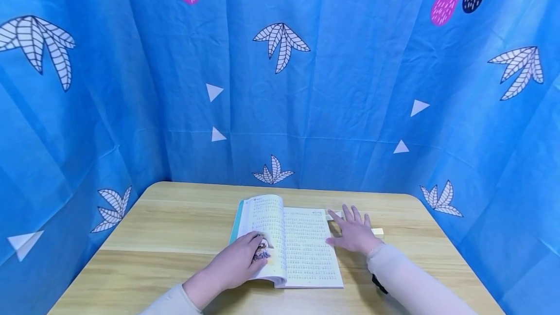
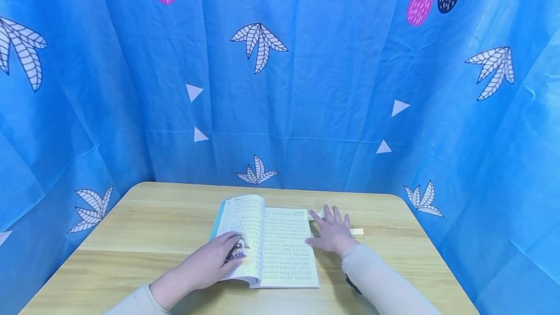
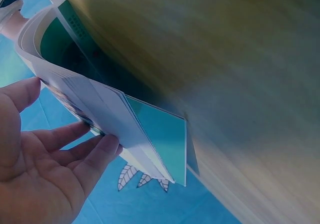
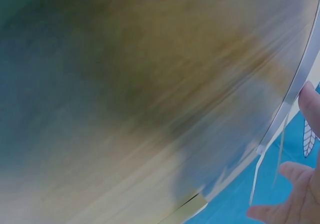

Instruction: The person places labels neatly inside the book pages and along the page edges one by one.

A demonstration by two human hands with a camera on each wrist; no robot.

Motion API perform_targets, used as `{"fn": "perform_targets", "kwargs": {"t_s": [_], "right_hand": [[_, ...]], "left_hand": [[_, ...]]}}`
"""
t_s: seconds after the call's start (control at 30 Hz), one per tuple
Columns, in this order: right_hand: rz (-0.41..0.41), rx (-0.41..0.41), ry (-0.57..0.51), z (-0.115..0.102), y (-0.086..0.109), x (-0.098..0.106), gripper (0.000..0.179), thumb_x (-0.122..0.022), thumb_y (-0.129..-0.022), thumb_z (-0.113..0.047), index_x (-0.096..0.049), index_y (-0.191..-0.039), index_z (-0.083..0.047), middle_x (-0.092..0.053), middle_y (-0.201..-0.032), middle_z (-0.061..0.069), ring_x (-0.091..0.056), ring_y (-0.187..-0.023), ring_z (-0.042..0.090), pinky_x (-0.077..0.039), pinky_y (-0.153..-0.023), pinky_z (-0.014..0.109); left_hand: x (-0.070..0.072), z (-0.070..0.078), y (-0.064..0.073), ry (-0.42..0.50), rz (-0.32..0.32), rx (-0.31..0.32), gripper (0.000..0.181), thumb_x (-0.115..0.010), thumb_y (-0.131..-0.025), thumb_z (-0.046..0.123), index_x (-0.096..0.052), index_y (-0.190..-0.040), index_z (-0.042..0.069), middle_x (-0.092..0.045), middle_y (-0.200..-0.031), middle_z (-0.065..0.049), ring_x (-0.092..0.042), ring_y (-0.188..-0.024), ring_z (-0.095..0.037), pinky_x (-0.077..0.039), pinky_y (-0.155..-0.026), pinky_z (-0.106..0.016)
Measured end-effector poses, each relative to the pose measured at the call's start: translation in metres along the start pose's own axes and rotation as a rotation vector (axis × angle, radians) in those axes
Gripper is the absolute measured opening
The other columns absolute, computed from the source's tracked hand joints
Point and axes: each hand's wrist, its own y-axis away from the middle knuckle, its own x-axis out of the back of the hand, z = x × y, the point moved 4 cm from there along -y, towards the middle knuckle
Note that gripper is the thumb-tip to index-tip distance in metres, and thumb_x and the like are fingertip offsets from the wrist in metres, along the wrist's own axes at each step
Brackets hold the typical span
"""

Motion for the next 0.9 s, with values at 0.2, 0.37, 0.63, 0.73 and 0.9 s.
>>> {"fn": "perform_targets", "kwargs": {"t_s": [0.2, 0.37, 0.63, 0.73, 0.9], "right_hand": [[-0.004, -0.017, -0.001, 0.0028, -0.0032, 0.0003, 0.088, -0.067, -0.087, -0.061, -0.032, -0.158, -0.024, -0.015, -0.162, 0.028, -0.008, -0.147, 0.053, -0.004, -0.109, 0.079], [-0.016, -0.024, 0.001, 0.0034, -0.0047, 0.0008, 0.088, -0.067, -0.087, -0.061, -0.031, -0.158, -0.024, -0.015, -0.162, 0.029, -0.007, -0.147, 0.053, -0.004, -0.109, 0.079], [-0.016, -0.035, 0.023, 0.0052, -0.0060, -0.0016, 0.086, -0.064, -0.089, -0.062, -0.030, -0.159, -0.026, -0.015, -0.162, 0.028, -0.008, -0.147, 0.053, -0.006, -0.110, 0.078], [-0.014, -0.030, 0.019, 0.0053, -0.0064, -0.0026, 0.085, -0.064, -0.089, -0.061, -0.031, -0.158, -0.024, -0.016, -0.161, 0.029, -0.009, -0.147, 0.053, -0.006, -0.110, 0.079], [-0.014, -0.033, 0.009, 0.0049, -0.0061, -0.0019, 0.085, -0.064, -0.090, -0.061, -0.031, -0.159, -0.025, -0.015, -0.162, 0.029, -0.008, -0.147, 0.053, -0.006, -0.110, 0.078]], "left_hand": [[-0.0004, -0.0003, 0.0001, 0.003, 0.003, -0.002, 0.060, -0.062, -0.099, 0.040, -0.053, -0.139, -0.004, -0.051, -0.144, -0.019, -0.048, -0.134, -0.034, -0.043, -0.110, -0.049], [0.0000, -0.0004, 0.0003, 0.003, 0.002, 0.001, 0.061, -0.062, -0.099, 0.040, -0.053, -0.140, -0.004, -0.051, -0.145, -0.019, -0.048, -0.135, -0.035, -0.043, -0.110, -0.049], [0.0001, -0.0006, 0.0007, 0.005, 0.003, 0.001, 0.060, -0.062, -0.099, 0.040, -0.053, -0.139, -0.004, -0.051, -0.144, -0.019, -0.049, -0.134, -0.034, -0.043, -0.110, -0.049], [-0.0004, -0.0011, 0.0010, 0.004, 0.004, 0.004, 0.061, -0.062, -0.099, 0.040, -0.053, -0.139, -0.004, -0.051, -0.144, -0.020, -0.049, -0.134, -0.035, -0.043, -0.110, -0.049], [-0.0012, -0.0017, 0.0005, 0.000, 0.009, 0.002, 0.060, -0.062, -0.099, 0.040, -0.053, -0.139, -0.004, -0.052, -0.143, -0.019, -0.049, -0.134, -0.034, -0.043, -0.110, -0.049]]}}
